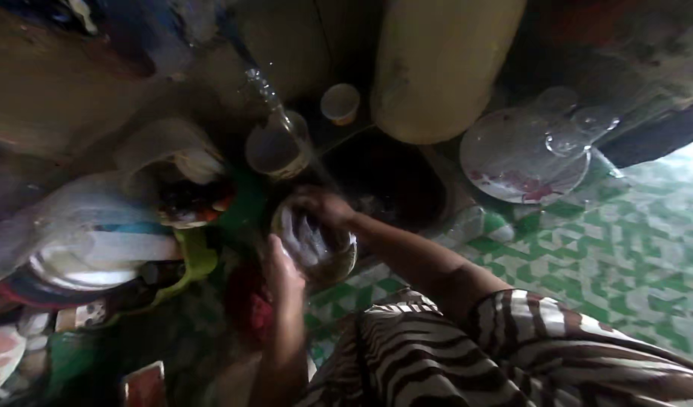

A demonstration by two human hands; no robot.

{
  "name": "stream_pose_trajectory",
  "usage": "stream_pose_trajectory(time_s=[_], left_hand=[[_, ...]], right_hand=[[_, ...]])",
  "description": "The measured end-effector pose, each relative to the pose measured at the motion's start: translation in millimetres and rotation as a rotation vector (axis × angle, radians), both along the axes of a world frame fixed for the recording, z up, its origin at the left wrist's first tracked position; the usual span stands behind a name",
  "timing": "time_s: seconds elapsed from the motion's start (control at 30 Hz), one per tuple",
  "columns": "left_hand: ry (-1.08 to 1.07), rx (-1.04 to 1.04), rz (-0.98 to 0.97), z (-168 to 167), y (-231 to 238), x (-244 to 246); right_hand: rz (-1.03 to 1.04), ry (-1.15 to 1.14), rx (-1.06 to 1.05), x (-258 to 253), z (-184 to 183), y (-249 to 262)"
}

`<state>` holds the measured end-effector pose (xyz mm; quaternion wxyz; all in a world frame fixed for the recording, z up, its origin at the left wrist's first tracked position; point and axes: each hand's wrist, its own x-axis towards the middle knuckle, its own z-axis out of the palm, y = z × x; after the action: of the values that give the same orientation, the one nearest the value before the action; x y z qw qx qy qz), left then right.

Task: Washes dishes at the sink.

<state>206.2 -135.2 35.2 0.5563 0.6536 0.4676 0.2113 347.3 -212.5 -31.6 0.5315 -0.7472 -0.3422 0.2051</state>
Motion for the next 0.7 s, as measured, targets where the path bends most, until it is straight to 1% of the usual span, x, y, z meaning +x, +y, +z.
stream_pose_trajectory(time_s=[0.07, 0.1, 0.13, 0.17, 0.2, 0.27, 0.33, 0.4, 0.47, 0.57, 0.6, 0.7], left_hand=[[-0.030, 0.075, 0.024, 1, -3, -2], [-0.062, 0.102, 0.055, -1, -5, 0], [-0.098, 0.120, 0.102, -6, -7, 4], [-0.135, 0.116, 0.144, -12, -10, 7], [-0.155, 0.099, 0.193, -17, -13, 9], [-0.153, 0.036, 0.288, -22, -14, 12], [-0.170, -0.062, 0.343, -23, -14, 15], [-0.209, -0.163, 0.351, -23, -19, 15], [-0.243, -0.235, 0.328, -20, -22, 16], [-0.244, -0.294, 0.305, -16, -19, 20], [-0.221, -0.302, 0.313, -16, -17, 23], [-0.181, -0.330, 0.255, -21, -14, 28]], right_hand=[[-0.121, 0.294, 0.043, 1, -18, -5], [-0.213, 0.450, 0.069, -9, -24, -9], [-0.325, 0.559, 0.088, -26, -28, -11], [-0.411, 0.596, 0.093, -44, -30, -12], [-0.436, 0.572, 0.091, -62, -28, -15], [-0.375, 0.431, 0.068, -91, -22, -26], [-0.330, 0.316, 0.000, -96, -17, -38], [-0.379, 0.279, -0.072, -80, -19, -45], [-0.442, 0.358, -0.107, -51, -23, -53], [-0.491, 0.603, 0.039, -5, -33, -64], [-0.497, 0.603, 0.040, 12, -32, -65], [-0.552, 0.339, -0.128, 77, -3, -50]])
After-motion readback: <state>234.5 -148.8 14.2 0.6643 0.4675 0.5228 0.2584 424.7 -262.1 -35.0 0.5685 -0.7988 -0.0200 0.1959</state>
